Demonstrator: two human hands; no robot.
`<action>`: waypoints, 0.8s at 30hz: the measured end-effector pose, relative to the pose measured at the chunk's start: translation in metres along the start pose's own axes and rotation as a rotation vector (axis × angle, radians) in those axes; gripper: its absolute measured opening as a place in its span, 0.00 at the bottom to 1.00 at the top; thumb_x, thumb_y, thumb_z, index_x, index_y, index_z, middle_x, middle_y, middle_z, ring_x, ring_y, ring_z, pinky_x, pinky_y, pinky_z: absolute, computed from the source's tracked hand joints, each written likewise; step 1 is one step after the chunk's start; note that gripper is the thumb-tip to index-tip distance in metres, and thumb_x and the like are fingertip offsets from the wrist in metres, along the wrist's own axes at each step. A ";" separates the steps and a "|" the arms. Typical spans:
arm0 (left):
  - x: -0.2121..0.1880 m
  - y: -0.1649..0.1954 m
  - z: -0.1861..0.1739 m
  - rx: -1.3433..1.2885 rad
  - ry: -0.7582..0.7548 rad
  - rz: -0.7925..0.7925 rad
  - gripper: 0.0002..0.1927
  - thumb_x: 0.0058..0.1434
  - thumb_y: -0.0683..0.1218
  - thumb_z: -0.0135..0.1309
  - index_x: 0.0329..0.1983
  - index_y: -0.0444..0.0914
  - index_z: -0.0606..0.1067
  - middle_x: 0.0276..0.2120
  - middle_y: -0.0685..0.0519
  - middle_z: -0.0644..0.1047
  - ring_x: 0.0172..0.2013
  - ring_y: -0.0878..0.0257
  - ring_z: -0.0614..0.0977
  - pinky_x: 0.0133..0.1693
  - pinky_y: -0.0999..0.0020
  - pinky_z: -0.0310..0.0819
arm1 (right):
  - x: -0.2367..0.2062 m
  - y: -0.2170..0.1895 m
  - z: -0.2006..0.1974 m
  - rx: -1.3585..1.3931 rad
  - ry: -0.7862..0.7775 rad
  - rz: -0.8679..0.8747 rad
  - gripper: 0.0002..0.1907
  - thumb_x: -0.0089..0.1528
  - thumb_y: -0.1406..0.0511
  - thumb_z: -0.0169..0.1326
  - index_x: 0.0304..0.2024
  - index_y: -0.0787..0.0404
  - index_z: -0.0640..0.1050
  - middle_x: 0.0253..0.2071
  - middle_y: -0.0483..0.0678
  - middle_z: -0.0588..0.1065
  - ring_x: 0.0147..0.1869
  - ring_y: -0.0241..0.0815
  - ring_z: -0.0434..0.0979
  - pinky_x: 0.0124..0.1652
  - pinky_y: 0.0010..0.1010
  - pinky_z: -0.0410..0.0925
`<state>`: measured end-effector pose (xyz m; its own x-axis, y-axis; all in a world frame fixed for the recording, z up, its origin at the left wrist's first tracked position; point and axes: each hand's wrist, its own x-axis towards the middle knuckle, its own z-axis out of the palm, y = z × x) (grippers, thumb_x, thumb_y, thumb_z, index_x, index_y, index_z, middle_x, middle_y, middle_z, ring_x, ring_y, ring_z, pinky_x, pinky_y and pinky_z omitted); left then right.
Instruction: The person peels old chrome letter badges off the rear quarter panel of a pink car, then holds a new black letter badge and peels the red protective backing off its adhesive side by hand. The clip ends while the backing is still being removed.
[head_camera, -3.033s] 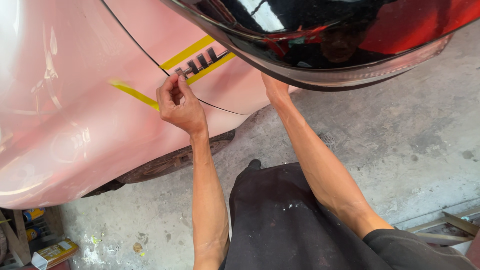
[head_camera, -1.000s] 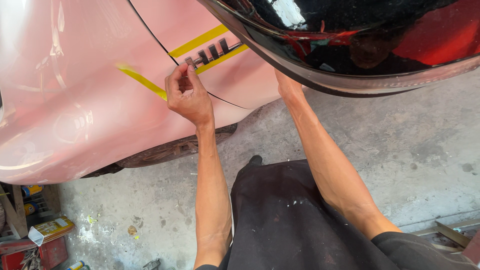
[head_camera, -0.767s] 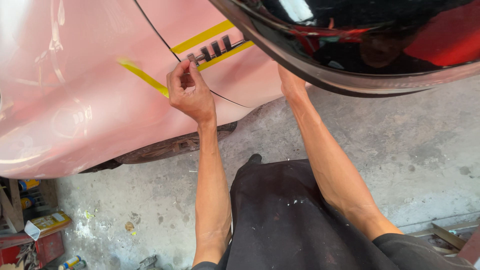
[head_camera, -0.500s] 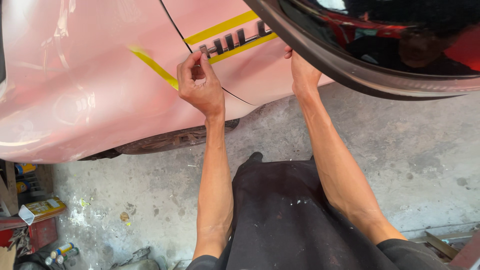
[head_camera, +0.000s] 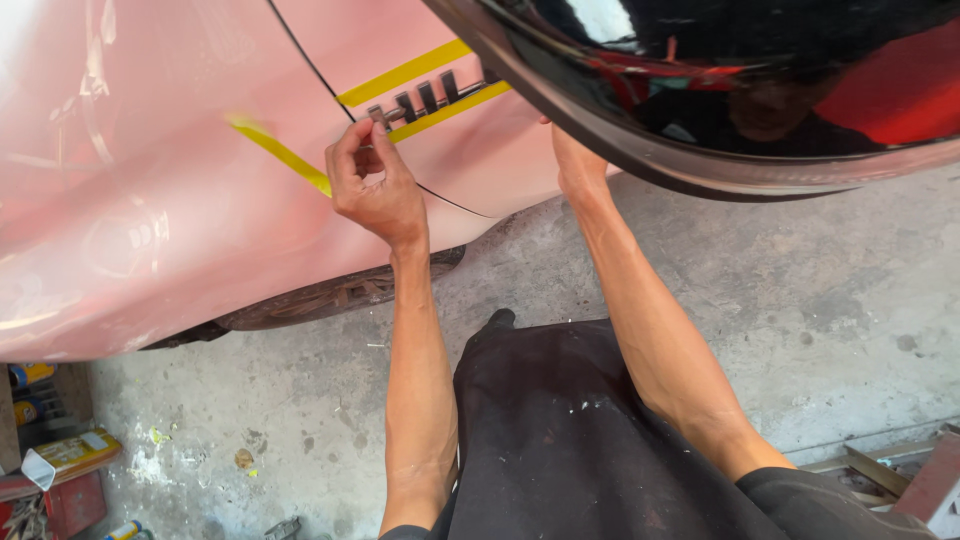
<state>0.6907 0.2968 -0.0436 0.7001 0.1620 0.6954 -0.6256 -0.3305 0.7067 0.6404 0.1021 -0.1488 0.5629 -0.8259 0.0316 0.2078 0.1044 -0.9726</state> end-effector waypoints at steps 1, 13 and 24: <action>0.001 0.000 0.000 -0.001 -0.004 -0.008 0.05 0.64 0.35 0.61 0.43 0.34 0.79 0.36 0.54 0.78 0.26 0.70 0.74 0.31 0.74 0.71 | 0.001 0.006 0.000 0.045 -0.004 0.008 0.08 0.66 0.65 0.60 0.39 0.66 0.81 0.38 0.47 0.78 0.44 0.35 0.74 0.47 0.32 0.70; 0.010 -0.001 -0.002 0.062 -0.012 0.023 0.04 0.64 0.36 0.62 0.41 0.35 0.79 0.34 0.55 0.78 0.25 0.70 0.73 0.27 0.74 0.66 | 0.007 0.004 0.010 0.083 0.032 -0.008 0.07 0.63 0.68 0.60 0.41 0.66 0.80 0.41 0.48 0.79 0.47 0.38 0.76 0.49 0.31 0.70; 0.022 -0.003 0.002 0.028 -0.066 0.113 0.06 0.64 0.35 0.62 0.42 0.35 0.79 0.34 0.55 0.78 0.27 0.68 0.76 0.29 0.72 0.68 | 0.007 -0.071 0.028 0.127 0.042 0.056 0.08 0.63 0.72 0.53 0.35 0.64 0.83 0.30 0.45 0.82 0.29 0.31 0.76 0.30 0.24 0.70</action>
<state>0.7088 0.2997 -0.0307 0.6476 0.0614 0.7595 -0.6922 -0.3693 0.6201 0.6517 0.1041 -0.0731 0.5430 -0.8390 -0.0344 0.2780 0.2183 -0.9355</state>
